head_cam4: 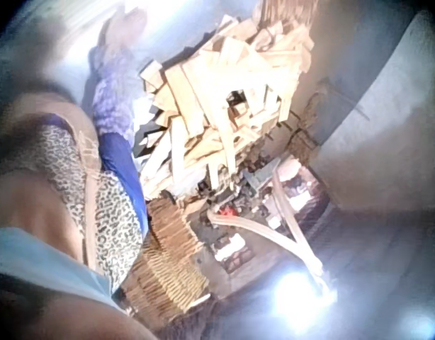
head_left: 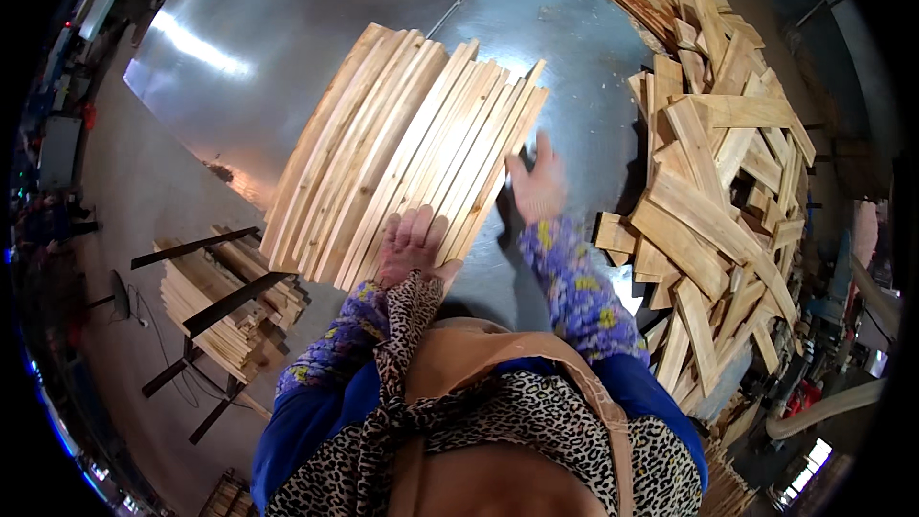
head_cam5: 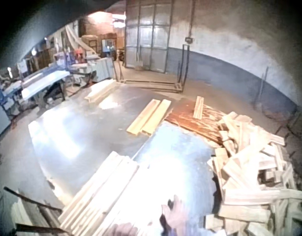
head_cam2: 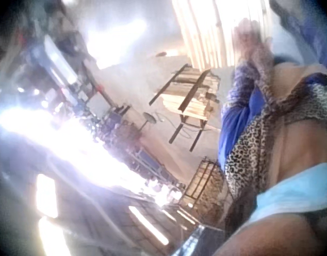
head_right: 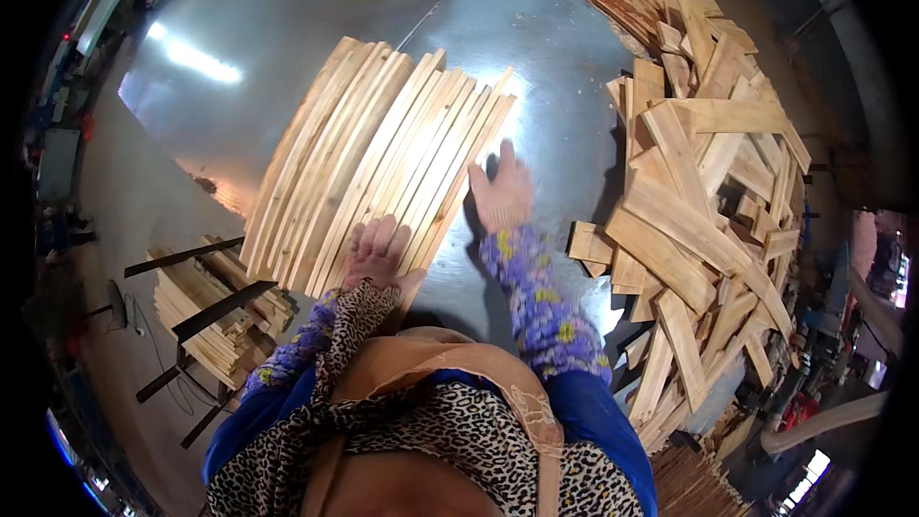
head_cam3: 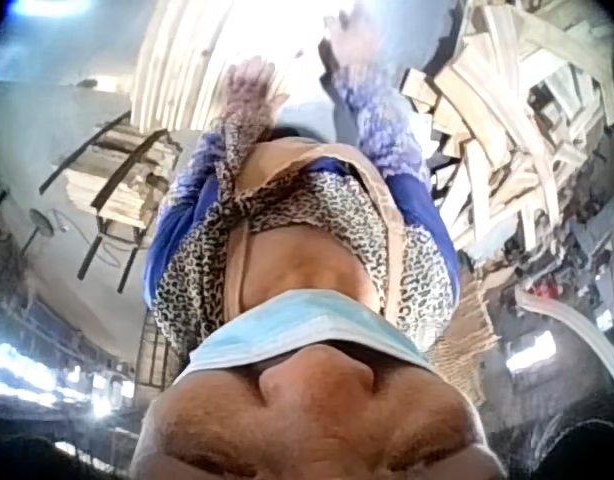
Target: The person sorts and stacks thin wooden planks on a large metal table. They pick up individual planks from a disorganized pile, align them, and place them into a neat stack. The process involves repetitive picking, aligning, and stacking of the wood pieces.
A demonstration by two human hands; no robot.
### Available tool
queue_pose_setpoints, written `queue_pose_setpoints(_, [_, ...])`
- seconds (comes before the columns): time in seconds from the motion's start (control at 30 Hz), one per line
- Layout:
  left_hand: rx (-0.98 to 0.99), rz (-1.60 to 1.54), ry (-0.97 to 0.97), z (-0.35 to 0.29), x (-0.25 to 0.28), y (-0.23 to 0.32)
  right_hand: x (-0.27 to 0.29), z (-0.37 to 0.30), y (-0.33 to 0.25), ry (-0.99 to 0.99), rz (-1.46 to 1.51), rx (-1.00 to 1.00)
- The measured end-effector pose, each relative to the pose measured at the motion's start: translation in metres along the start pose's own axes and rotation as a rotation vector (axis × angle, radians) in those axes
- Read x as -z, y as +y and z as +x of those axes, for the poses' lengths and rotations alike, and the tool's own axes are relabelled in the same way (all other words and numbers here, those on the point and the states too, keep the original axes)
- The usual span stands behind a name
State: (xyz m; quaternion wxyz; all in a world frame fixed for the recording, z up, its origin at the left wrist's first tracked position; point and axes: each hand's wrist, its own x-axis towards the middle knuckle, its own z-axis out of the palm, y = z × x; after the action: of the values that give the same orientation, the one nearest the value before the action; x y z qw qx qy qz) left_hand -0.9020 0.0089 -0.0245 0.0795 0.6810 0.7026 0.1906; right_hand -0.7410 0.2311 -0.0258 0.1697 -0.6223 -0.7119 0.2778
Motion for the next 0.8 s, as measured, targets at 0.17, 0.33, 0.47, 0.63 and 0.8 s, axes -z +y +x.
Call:
queue_pose_setpoints(0.17, [0.019,-0.066,-0.139,0.015,0.005,-0.016,0.012,0.124,-0.039,0.054,-0.450,0.507])
queue_pose_setpoints(0.33, [0.118,-0.061,-0.056,0.021,0.022,-0.011,0.034,0.148,-0.067,-0.293,-0.387,0.343])
queue_pose_setpoints(0.47, [0.162,-0.155,-0.155,-0.022,-0.021,-0.022,0.021,0.096,-0.089,-0.189,0.287,0.077])
queue_pose_setpoints(0.63, [0.003,-0.288,-0.059,0.066,0.073,-0.031,-0.003,0.044,-0.103,-0.216,0.772,-0.009])
queue_pose_setpoints(0.8, [-0.113,-0.406,0.028,0.133,0.176,-0.061,0.052,0.068,-0.184,-1.003,0.460,0.205])
